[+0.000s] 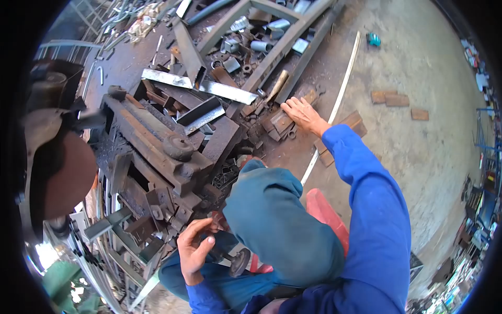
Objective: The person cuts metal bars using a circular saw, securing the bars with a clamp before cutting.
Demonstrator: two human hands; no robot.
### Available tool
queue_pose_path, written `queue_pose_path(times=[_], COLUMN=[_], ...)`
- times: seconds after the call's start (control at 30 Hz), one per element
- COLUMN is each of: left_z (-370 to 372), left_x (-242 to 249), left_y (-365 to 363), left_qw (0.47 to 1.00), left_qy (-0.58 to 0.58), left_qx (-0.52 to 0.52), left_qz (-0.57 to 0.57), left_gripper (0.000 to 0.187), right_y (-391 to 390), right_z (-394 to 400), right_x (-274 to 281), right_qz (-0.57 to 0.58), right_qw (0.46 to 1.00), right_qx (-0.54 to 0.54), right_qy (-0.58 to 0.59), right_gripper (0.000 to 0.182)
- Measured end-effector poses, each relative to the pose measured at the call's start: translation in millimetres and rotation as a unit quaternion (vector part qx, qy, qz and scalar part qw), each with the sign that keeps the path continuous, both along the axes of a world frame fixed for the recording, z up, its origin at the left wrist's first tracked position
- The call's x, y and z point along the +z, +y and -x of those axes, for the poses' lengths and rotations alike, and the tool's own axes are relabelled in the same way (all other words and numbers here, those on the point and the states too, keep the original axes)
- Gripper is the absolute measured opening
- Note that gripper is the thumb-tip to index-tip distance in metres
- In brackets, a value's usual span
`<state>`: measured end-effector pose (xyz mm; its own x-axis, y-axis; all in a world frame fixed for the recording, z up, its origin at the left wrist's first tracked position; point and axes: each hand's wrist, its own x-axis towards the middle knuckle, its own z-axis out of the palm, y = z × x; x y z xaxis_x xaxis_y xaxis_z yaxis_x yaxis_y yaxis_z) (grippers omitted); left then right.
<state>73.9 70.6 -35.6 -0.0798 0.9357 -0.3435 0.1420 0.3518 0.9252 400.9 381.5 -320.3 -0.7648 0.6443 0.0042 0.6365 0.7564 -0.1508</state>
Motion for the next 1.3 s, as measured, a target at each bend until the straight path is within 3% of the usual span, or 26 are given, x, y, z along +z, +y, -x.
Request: queue_pose_path(times=[0.03, 0.07, 0.1, 0.17, 0.2, 0.23, 0.27, 0.33, 0.37, 0.43, 0.5, 0.57, 0.63, 0.67, 0.73, 0.77, 0.8, 0.83, 0.9, 0.93, 1.03, 1.1, 1.13, 1.17, 1.23, 1.3], left_z=[-1.7, -2.5, -3.2, -7.8, -10.6, -13.1, -14.8, -19.6, -22.2, -33.1, -34.3, -39.7, -29.5, -23.2, 12.0, 32.4, 47.7, 63.4, 86.9, 95.0, 112.1, 114.4, 111.9, 109.4, 106.3, 106.2], left_x=[2.2, 5.3, 9.0, 17.0, 25.0, 33.6, 39.3, 42.8, 42.0, 57.2, 62.7, 58.5, 88.0, 91.4, 60.9, 45.6, 43.2, 42.6, 36.0, 34.4, 45.7, 62.6, 71.0, 75.9, 80.9, 79.6], left_y=[-2.1, -3.4, -4.6, -9.2, -11.1, -12.4, -12.6, -14.2, -17.5, -19.5, -19.8, -24.4, -43.4, -51.2, -64.6, -75.3, -82.6, -88.8, -92.3, -93.1, -82.0, -70.6, -62.9, -53.9, -32.9, -15.4], left_qw=[1.0, 1.0, 0.999, 1.0, 1.0, 1.0, 0.999, 0.988, 0.988, 0.975, 0.924, 0.829, 0.767, 0.772, 0.672, 0.63, 0.607, 0.595, 0.666, 0.687, 0.713, 0.791, 0.809, 0.812, 0.864, 0.862], left_qy=[0.002, 0.014, 0.028, 0.014, -0.002, -0.018, -0.017, -0.013, -0.042, -0.175, -0.275, -0.429, -0.513, -0.48, -0.623, -0.673, -0.684, -0.694, -0.61, -0.593, -0.583, -0.458, -0.427, -0.426, -0.286, -0.29], left_qx=[0.0, -0.006, -0.012, -0.004, -0.003, -0.002, 0.015, -0.057, -0.066, -0.051, -0.061, 0.05, 0.178, 0.242, 0.231, 0.21, 0.216, 0.285, 0.379, 0.367, 0.344, 0.356, 0.352, 0.348, 0.365, 0.365], left_qz=[-0.007, -0.01, -0.013, -0.026, -0.024, -0.024, -0.042, -0.145, -0.13, -0.127, -0.258, -0.356, -0.342, -0.341, -0.328, -0.327, -0.343, -0.288, -0.204, -0.204, -0.183, -0.192, -0.199, -0.196, -0.195, -0.199], left_gripper=[0.039, 0.038, 0.037, 0.035, 0.035, 0.034, 0.034, 0.034, 0.038, 0.065, 0.095, 0.088, 0.077, 0.068, 0.06, 0.059, 0.056, 0.047, 0.032, 0.034, 0.032, 0.029, 0.035, 0.035, 0.041, 0.048], right_y=[1.2, 2.4, 6.3, 11.8, 11.5, 6.7, -5.7, -44.2, -68.5, -118.6, -169.4, -219.7, -252.1, -267.5, -281.5, -280.0, -287.4, -280.2, -266.3, -257.6, -243.1, -242.9, -236.0, -227.6, -214.5, -215.1], right_z=[0.8, 5.4, 10.1, 18.6, 25.8, 35.0, 45.0, 67.6, 82.5, 117.0, 150.2, 186.5, 206.0, 210.3, 211.4, 209.5, 213.7, 217.5, 225.1, 235.2, 290.5, 324.4, 341.0, 350.2, 360.5, 363.7], right_x=[21.2, 39.3, 66.2, 124.1, 152.2, 180.0, 219.2, 301.8, 336.5, 381.1, 395.3, 395.7, 373.5, 374.7, 368.7, 362.6, 366.9, 368.0, 360.4, 354.4, 361.4, 370.5, 358.5, 352.9, 344.3, 350.2], right_qz=[0.064, 0.053, 0.038, 0.165, 0.143, 0.208, 0.249, 0.318, 0.345, 0.357, 0.348, 0.265, 0.161, 0.101, -0.003, -0.042, 0.07, 0.086, 0.327, 0.476, 0.554, 0.618, 0.65, 0.649, 0.739, 0.724], right_qw=[0.994, 0.975, 0.978, 0.909, 0.861, 0.785, 0.747, 0.672, 0.636, 0.584, 0.572, 0.647, 0.749, 0.805, 0.881, 0.903, 0.887, 0.889, 0.85, 0.756, 0.762, 0.722, 0.686, 0.684, 0.572, 0.559], right_qx=[-0.04, -0.097, -0.082, -0.229, -0.15, -0.104, -0.066, 0.0, 0.027, 0.09, 0.144, 0.17, 0.223, 0.248, 0.306, 0.337, 0.322, 0.298, 0.14, 0.061, 0.018, 0.004, 0.005, 0.002, 0.073, 0.03], right_qy=[0.073, 0.19, 0.189, 0.306, 0.465, 0.574, 0.613, 0.669, 0.69, 0.723, 0.728, 0.694, 0.602, 0.53, 0.361, 0.264, 0.324, 0.336, 0.387, 0.446, 0.334, 0.313, 0.328, 0.332, 0.347, 0.403], right_gripper=[0.053, 0.057, 0.057, 0.053, 0.05, 0.053, 0.056, 0.061, 0.062, 0.062, 0.064, 0.07, 0.089, 0.087, 0.073, 0.064, 0.065, 0.06, 0.054, 0.048, 0.057, 0.063, 0.059, 0.059, 0.052, 0.042])
